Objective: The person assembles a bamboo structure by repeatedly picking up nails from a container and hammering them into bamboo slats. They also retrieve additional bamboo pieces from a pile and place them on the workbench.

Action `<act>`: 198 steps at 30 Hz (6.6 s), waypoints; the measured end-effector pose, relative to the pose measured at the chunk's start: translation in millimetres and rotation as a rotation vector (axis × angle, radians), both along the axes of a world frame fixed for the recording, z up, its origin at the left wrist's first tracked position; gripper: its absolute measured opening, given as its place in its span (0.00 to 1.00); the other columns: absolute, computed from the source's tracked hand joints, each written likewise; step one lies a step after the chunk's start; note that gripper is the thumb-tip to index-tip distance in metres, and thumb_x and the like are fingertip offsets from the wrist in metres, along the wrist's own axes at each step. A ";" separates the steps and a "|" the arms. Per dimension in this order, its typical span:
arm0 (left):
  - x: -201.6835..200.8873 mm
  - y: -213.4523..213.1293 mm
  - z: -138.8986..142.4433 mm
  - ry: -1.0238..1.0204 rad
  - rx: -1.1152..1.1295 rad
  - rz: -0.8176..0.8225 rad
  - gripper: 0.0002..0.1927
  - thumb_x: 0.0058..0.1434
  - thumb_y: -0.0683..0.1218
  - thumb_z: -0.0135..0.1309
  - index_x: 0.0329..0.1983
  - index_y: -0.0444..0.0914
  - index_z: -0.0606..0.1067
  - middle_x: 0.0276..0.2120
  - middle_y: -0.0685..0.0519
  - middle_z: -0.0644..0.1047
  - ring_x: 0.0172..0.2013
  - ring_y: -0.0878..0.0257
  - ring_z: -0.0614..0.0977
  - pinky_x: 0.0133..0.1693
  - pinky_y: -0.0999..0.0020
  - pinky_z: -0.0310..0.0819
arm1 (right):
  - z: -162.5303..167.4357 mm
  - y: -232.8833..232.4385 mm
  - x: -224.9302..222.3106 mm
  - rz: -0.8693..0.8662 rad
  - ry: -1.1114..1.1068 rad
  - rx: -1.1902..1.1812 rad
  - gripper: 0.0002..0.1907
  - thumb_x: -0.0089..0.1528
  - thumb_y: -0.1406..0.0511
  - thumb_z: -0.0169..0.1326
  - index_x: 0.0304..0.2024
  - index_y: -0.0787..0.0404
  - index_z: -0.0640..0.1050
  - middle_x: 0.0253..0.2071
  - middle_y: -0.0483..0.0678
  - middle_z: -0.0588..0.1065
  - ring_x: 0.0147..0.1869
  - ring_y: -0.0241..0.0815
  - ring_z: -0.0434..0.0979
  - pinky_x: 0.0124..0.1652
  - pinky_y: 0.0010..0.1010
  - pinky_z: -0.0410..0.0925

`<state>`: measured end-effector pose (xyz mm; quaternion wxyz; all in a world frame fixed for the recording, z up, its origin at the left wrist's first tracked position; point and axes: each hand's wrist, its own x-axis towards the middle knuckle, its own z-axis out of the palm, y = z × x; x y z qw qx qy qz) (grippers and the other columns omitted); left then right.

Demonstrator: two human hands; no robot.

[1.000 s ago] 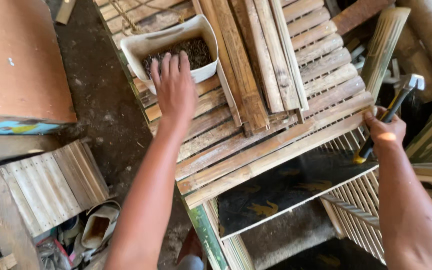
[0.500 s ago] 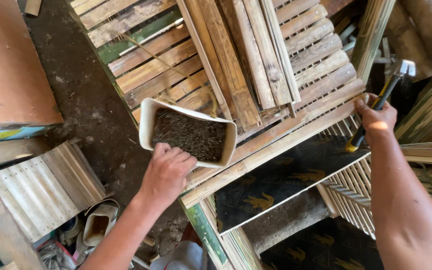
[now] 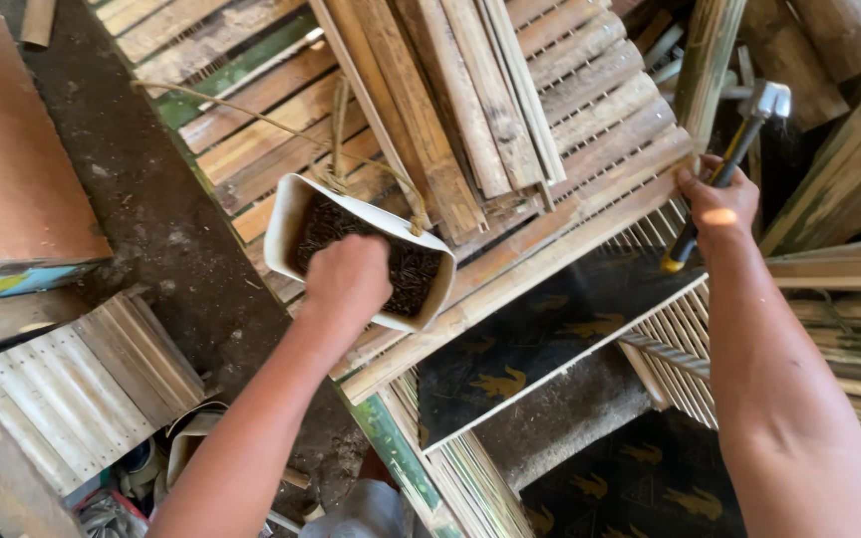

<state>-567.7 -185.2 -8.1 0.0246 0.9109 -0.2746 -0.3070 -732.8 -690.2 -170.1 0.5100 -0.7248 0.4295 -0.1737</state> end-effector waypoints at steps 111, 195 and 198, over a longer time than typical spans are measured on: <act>-88.7 -381.9 -149.9 -0.174 -1.255 0.154 0.30 0.55 0.41 0.45 0.64 0.32 0.65 0.56 0.37 0.71 0.60 0.40 0.72 0.66 0.51 0.65 | 130.2 124.0 -116.3 0.036 0.066 -0.364 0.22 0.75 0.54 0.41 0.44 0.69 0.71 0.21 0.44 0.64 0.24 0.37 0.64 0.25 0.30 0.60; -178.5 130.6 -91.4 -0.214 -1.014 0.519 0.20 0.55 0.44 0.68 0.49 0.31 0.79 0.44 0.43 0.76 0.42 0.53 0.81 0.42 0.63 0.78 | 141.7 530.0 -182.9 0.294 0.416 -0.013 0.13 0.67 0.61 0.49 0.34 0.65 0.70 0.19 0.61 0.72 0.23 0.63 0.74 0.24 0.48 0.64; -176.0 139.5 -88.0 -0.241 -0.958 0.413 0.22 0.54 0.46 0.70 0.48 0.30 0.79 0.44 0.42 0.76 0.42 0.51 0.81 0.43 0.61 0.79 | 129.4 529.2 -184.9 0.323 0.426 -0.050 0.14 0.68 0.60 0.49 0.34 0.65 0.70 0.19 0.61 0.72 0.24 0.64 0.73 0.24 0.49 0.63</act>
